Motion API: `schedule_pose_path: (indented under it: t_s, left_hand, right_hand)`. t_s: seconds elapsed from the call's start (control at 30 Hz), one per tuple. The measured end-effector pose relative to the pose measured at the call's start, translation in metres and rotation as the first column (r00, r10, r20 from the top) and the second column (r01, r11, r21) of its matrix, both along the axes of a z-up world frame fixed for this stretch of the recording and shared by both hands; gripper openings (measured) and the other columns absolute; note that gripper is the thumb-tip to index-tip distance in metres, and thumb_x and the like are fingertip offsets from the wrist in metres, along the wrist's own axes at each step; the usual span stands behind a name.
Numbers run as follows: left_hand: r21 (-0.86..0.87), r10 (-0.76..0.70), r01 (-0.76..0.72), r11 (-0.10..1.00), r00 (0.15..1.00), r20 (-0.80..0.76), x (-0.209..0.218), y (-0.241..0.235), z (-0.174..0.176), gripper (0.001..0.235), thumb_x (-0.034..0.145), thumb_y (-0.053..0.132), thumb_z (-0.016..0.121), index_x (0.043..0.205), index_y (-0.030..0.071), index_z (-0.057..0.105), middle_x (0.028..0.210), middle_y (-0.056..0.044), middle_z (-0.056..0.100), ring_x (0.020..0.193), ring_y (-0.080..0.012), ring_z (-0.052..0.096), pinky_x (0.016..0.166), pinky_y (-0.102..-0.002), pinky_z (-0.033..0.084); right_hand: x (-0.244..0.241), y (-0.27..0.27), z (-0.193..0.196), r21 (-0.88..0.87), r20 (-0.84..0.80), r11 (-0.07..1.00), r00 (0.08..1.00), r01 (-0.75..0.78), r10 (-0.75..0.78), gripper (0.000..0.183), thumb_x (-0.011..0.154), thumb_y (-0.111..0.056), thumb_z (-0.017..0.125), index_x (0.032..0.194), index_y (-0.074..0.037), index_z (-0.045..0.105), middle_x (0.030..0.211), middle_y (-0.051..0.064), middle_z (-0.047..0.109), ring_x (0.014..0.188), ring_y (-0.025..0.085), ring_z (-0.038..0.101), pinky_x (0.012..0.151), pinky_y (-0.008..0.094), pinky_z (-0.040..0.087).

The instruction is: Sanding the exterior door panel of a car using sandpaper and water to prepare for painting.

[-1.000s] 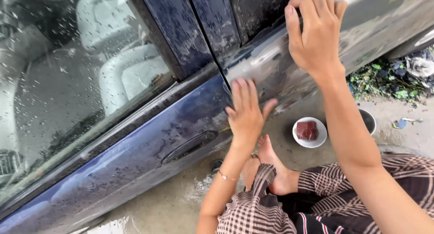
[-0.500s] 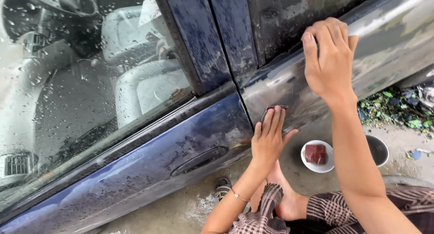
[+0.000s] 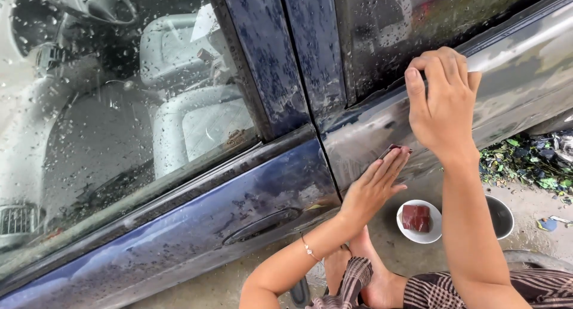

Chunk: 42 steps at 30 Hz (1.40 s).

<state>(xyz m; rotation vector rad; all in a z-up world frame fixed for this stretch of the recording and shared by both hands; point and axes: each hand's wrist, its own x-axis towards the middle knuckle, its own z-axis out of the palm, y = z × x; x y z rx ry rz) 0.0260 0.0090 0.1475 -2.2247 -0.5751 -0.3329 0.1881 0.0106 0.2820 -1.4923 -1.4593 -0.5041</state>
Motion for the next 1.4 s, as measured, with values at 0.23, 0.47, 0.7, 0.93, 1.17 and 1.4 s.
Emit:
schedule_pose_path:
  t_s: [0.23,0.47,0.7,0.93,1.17,1.4]
  left_hand:
    - [-0.245,0.128,-0.041,0.969,0.928,0.349,0.013,0.015,0.100,0.082,0.105,0.061,0.055,0.160,0.002,0.040,0.167,-0.015,0.033,0.157,-0.0256,0.027,0.128,-0.040,0.010]
    - [0.016,0.061,-0.061,0.998,0.998,-0.020,0.003,-0.005,0.023,0.076,0.112,0.065,0.035,0.167,0.012,0.026,0.173,0.000,0.020,0.159,-0.0168,0.014,0.129,-0.035,0.007]
    - [-0.102,0.188,-0.160,0.982,0.889,0.418,0.002,0.007,0.062,0.084,0.104,0.067,0.059,0.156,0.003,0.046,0.163,-0.015,0.042,0.154,-0.0256,0.038,0.128,-0.040,0.007]
    - [-0.102,0.069,-0.045,0.994,0.966,0.249,0.006,-0.011,0.025,0.064,0.110,0.052,0.048,0.157,0.009,0.048,0.164,-0.002,0.040,0.153,-0.0163,0.034,0.126,-0.032,0.021]
    - [-0.172,0.193,-0.129,0.977,0.879,0.436,0.018,0.006,0.079,0.079,0.105,0.058,0.056,0.155,-0.002,0.045,0.163,-0.019,0.041,0.155,-0.0273,0.038,0.127,-0.040,0.000]
    - [-0.244,0.056,0.042,0.969,0.923,0.381,0.022,-0.004,0.070,0.068,0.103,0.039,0.060,0.153,-0.006,0.048,0.162,-0.023,0.041,0.153,-0.0329,0.039,0.127,-0.041,0.022]
  right_hand:
    - [0.003,0.001,0.000,-0.030,-0.008,0.999,1.000,-0.022,0.022,0.020,0.118,-0.012,0.049,0.114,0.002,0.062,0.122,0.015,0.062,0.119,0.036,0.052,0.097,0.043,0.032]
    - [0.009,-0.007,0.007,-0.077,-0.094,0.990,0.989,-0.119,0.111,0.041,0.119,-0.028,0.032,0.115,-0.001,0.063,0.123,0.014,0.060,0.122,0.033,0.051,0.095,0.042,0.029]
    - [0.007,-0.010,0.012,-0.083,-0.069,0.990,0.991,-0.117,0.111,0.040,0.119,-0.028,0.031,0.118,-0.001,0.061,0.127,0.015,0.060,0.124,0.034,0.051,0.096,0.043,0.030]
    - [0.010,-0.012,0.008,-0.092,-0.078,0.989,0.991,-0.115,0.108,0.040,0.119,-0.029,0.032,0.119,-0.002,0.061,0.127,0.014,0.060,0.124,0.033,0.051,0.095,0.042,0.030]
    - [0.009,-0.011,0.007,-0.077,-0.046,0.991,0.993,-0.108,0.104,0.043,0.120,-0.029,0.030,0.120,0.000,0.062,0.127,0.016,0.060,0.124,0.034,0.051,0.093,0.042,0.030]
    - [0.009,-0.012,0.008,-0.074,-0.095,0.988,0.987,-0.139,0.132,0.052,0.118,-0.036,0.025,0.122,0.000,0.062,0.130,0.015,0.060,0.129,0.035,0.051,0.096,0.042,0.029]
